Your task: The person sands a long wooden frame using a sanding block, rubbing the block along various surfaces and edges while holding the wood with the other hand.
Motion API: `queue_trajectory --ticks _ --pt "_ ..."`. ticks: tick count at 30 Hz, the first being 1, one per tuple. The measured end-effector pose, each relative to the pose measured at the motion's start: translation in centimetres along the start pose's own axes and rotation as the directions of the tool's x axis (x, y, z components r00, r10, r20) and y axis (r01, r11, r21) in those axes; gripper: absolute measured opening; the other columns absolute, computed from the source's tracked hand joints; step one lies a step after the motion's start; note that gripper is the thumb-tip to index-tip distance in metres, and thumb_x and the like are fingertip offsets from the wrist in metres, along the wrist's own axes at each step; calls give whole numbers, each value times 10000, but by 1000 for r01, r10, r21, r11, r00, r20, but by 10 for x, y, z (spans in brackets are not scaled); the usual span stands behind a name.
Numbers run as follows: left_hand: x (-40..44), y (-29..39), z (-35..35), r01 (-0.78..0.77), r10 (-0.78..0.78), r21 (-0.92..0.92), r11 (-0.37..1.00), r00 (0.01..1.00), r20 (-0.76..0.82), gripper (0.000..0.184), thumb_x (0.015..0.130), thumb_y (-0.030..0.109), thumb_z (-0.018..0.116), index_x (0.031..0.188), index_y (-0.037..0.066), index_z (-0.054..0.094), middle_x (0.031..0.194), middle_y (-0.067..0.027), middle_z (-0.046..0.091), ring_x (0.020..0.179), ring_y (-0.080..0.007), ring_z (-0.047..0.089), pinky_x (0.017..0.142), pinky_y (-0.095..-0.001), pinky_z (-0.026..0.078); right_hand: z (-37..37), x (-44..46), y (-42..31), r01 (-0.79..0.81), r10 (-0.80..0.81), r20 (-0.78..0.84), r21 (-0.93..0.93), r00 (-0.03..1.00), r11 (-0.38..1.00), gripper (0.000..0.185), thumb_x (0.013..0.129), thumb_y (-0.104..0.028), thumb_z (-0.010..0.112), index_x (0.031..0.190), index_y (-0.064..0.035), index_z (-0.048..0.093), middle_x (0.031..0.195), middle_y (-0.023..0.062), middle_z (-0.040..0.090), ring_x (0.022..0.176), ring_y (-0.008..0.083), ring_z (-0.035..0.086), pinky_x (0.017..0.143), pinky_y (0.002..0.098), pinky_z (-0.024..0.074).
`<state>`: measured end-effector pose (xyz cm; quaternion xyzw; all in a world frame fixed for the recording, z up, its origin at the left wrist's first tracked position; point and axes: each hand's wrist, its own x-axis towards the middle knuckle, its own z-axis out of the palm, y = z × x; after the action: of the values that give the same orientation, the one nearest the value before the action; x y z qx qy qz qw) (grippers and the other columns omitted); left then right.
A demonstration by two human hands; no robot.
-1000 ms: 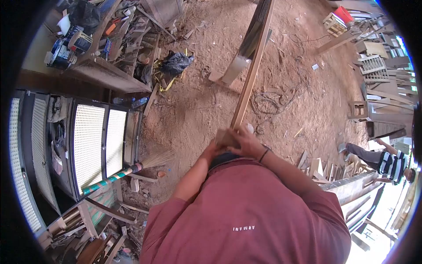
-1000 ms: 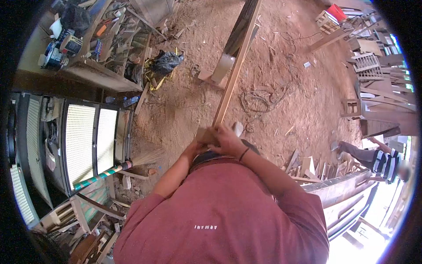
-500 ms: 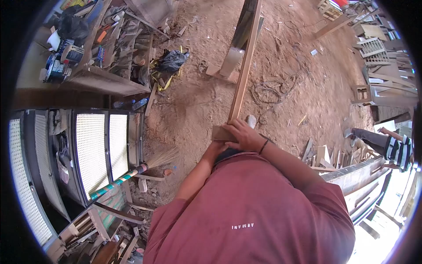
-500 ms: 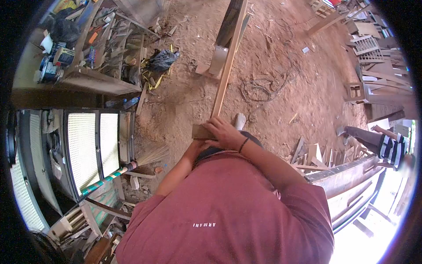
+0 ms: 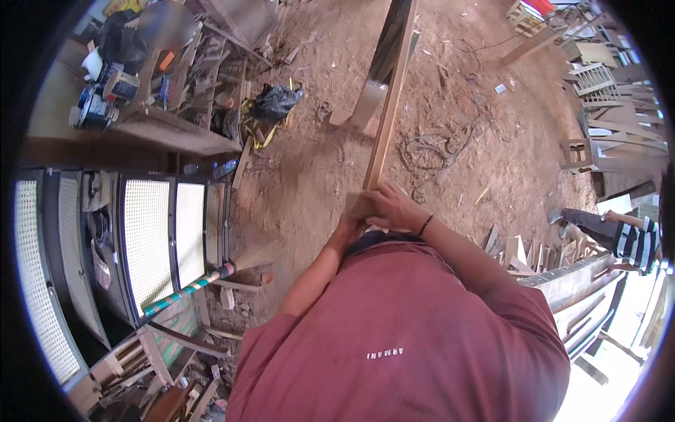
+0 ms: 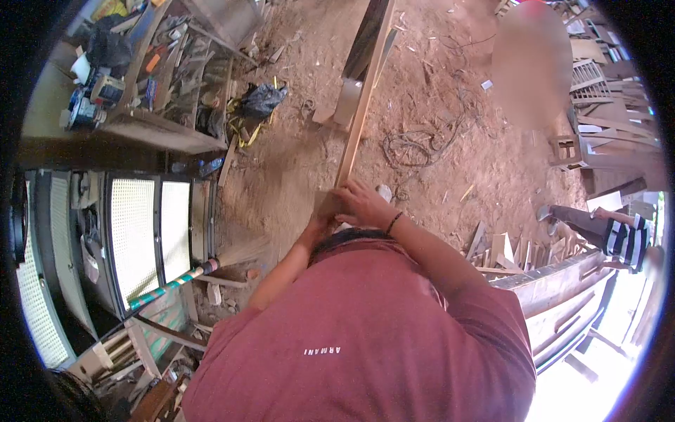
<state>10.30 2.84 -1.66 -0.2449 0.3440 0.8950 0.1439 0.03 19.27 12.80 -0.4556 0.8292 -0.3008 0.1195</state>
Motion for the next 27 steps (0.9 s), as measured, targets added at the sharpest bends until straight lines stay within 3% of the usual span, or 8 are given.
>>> queue_trajectory --ticks 2,4,9,14,17,21,25,27 --pt "18 9 -20 303 -271 -177 936 944 187 411 1135 416 515 1369 82 574 1011 -86 656 828 -194 658 733 -367 576 -6 10 42 -148 141 -137 -44 981 988 742 828 -347 854 1463 -103 557 1262 184 573 1210 399 549 1070 504 464" --pt "20 12 -22 312 -272 -186 932 939 211 396 1130 395 527 1378 88 568 1038 -86 653 845 -192 657 736 -366 575 -25 22 54 -220 201 -199 -80 959 972 755 812 -356 857 1458 -102 561 1253 175 579 1200 391 552 1063 516 462" --pt "35 -7 -37 229 -158 -213 950 938 307 383 1126 396 535 1365 99 573 1104 -83 652 876 -191 660 743 -354 570 11 1 7 -78 84 56 -95 995 992 782 849 -378 831 1523 -127 523 1318 181 559 1265 409 540 1118 558 432" --pt "2 23 3 242 -235 -169 955 970 60 375 1132 401 521 1303 76 595 1020 -70 650 841 -192 656 725 -351 553 -3 3 17 -8 13 110 -43 994 999 779 850 -404 832 1524 -160 526 1340 177 547 1317 407 514 1149 555 415" --pt "8 22 -7 325 -278 -271 906 940 198 398 1142 408 493 1307 61 595 937 -73 642 819 -198 654 726 -359 557 -14 19 58 -225 209 -118 -138 971 965 810 829 -414 852 1528 -174 521 1323 176 548 1334 401 494 1156 543 405" --pt "15 21 -13 305 -248 -266 915 942 226 432 1156 430 448 1282 49 606 876 -79 636 803 -205 659 751 -352 562 -23 17 44 -239 235 -58 -85 970 967 835 809 -377 870 1529 -168 501 1309 183 543 1227 415 574 1055 513 499" --pt "-6 34 22 297 -285 -190 936 955 86 477 1167 443 414 1348 45 603 1029 -69 653 858 -192 642 806 -328 556 -10 -16 6 -173 157 98 184 983 968 743 843 -300 852 1495 -147 529 1334 208 547 1139 415 660 992 475 568" --pt "-11 42 30 205 -205 -9 979 978 29 490 1169 446 411 1403 56 593 1133 -54 648 907 -183 626 834 -321 553 18 -25 50 -152 142 92 113 986 982 724 848 -304 849 1479 -138 535 1341 200 561 1154 407 661 996 481 564"
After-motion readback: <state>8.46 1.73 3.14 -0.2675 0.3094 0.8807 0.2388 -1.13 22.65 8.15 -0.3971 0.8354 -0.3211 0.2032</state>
